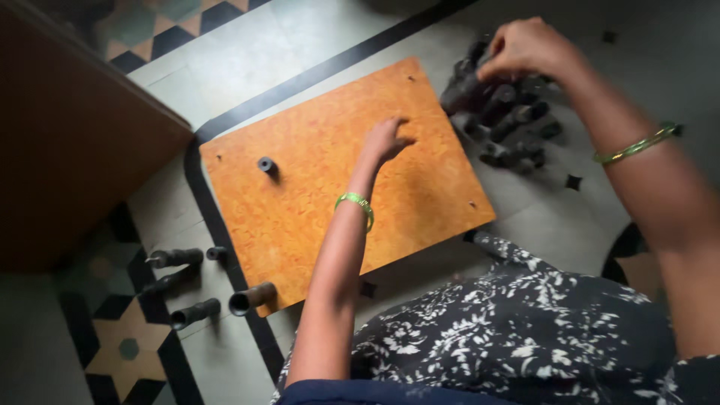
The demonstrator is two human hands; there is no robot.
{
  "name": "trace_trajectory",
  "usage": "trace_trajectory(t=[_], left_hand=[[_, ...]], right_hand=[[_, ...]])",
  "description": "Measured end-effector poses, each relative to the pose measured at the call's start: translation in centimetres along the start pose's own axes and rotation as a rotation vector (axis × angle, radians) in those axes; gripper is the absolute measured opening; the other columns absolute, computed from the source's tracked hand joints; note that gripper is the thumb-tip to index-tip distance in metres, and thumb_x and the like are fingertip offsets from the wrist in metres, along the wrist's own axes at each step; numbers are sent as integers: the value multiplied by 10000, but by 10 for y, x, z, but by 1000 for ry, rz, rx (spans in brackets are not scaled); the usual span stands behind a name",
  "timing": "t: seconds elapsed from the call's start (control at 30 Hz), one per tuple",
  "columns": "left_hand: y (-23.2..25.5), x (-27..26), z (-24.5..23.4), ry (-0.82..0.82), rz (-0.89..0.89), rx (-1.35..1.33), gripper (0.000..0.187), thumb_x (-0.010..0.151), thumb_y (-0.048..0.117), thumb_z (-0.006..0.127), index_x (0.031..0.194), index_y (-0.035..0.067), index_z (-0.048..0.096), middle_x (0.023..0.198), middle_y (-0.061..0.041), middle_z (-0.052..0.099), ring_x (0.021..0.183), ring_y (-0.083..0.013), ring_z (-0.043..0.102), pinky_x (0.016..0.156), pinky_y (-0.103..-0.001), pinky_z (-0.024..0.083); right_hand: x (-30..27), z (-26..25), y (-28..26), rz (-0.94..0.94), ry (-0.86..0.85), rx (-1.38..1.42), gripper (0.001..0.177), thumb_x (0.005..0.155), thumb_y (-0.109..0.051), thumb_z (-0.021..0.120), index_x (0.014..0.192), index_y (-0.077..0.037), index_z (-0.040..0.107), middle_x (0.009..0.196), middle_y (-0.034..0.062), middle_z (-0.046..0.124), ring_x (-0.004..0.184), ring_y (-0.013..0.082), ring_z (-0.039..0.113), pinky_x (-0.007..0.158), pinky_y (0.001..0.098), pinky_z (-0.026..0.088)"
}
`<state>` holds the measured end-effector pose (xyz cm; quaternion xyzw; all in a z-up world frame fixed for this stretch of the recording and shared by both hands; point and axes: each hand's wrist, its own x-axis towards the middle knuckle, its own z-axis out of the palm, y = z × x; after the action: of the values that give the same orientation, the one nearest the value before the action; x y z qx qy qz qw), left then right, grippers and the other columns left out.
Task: The person assembles a small wooden table by inserting cylindrical metal legs into pre-drilled holes in the tabletop. They handle the tabletop and multiple legs, inserting them one by one and adjusting the tabletop position.
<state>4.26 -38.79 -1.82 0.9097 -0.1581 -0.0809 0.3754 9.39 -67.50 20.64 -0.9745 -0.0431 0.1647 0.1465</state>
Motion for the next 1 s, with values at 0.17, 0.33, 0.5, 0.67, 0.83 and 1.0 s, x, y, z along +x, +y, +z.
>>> trace_trajectory(t=[0.17,0.33,0.5,0.67,0.83,1.0], left_hand=[[-13,-34,28,-333,-308,264,749,790,449,861,1367,67,573,1532,-238,411,1416,-410,419,1106,-547,437],[-38,-35,48,-493,-372,343,1039,748,438,877,1533,20,340,1682,-230,69,1558,-438,100,1179,-558,328],[-75,-32,74,-442,-257,355,1095,742,465,891,1553,-2,323,1671,-308,85,1530,-526,117,1244,-478,295],[-87,-32,80,-458,-243,328,1184,712,500,893,1579,31,236,1669,-270,71,1529,-508,107,1229,-476,265],[-87,-43,63,-401,-174,290,1087,703,456,895,1550,53,345,1661,-238,150,1517,-429,205,1220,-410,287],[-96,-63,26,-377,-224,169,722,806,439,800,1407,99,590,1440,-150,606,1336,-349,559,1116,-436,470]], right_hand=[[-20,43,55,-35,-189,-308,501,669,-376,904,1024,-34,815,859,179,794,801,322,781,754,442,622],[-35,121,77,-54,-215,-371,554,649,-269,923,1088,17,743,1112,276,723,1021,410,726,857,470,610],[-33,191,100,-65,-332,-448,589,680,-278,904,1149,12,697,1158,253,732,1084,395,727,912,454,608],[-19,235,128,-37,-252,-421,652,679,-253,917,1227,-15,658,1216,260,693,1097,413,708,904,486,598],[-18,229,120,2,-292,-481,639,715,-252,885,1264,-56,623,1252,226,679,1127,398,701,918,496,595],[-22,193,76,-34,-231,-544,708,691,-370,906,1239,-34,609,1219,236,671,1117,391,692,912,482,576]])
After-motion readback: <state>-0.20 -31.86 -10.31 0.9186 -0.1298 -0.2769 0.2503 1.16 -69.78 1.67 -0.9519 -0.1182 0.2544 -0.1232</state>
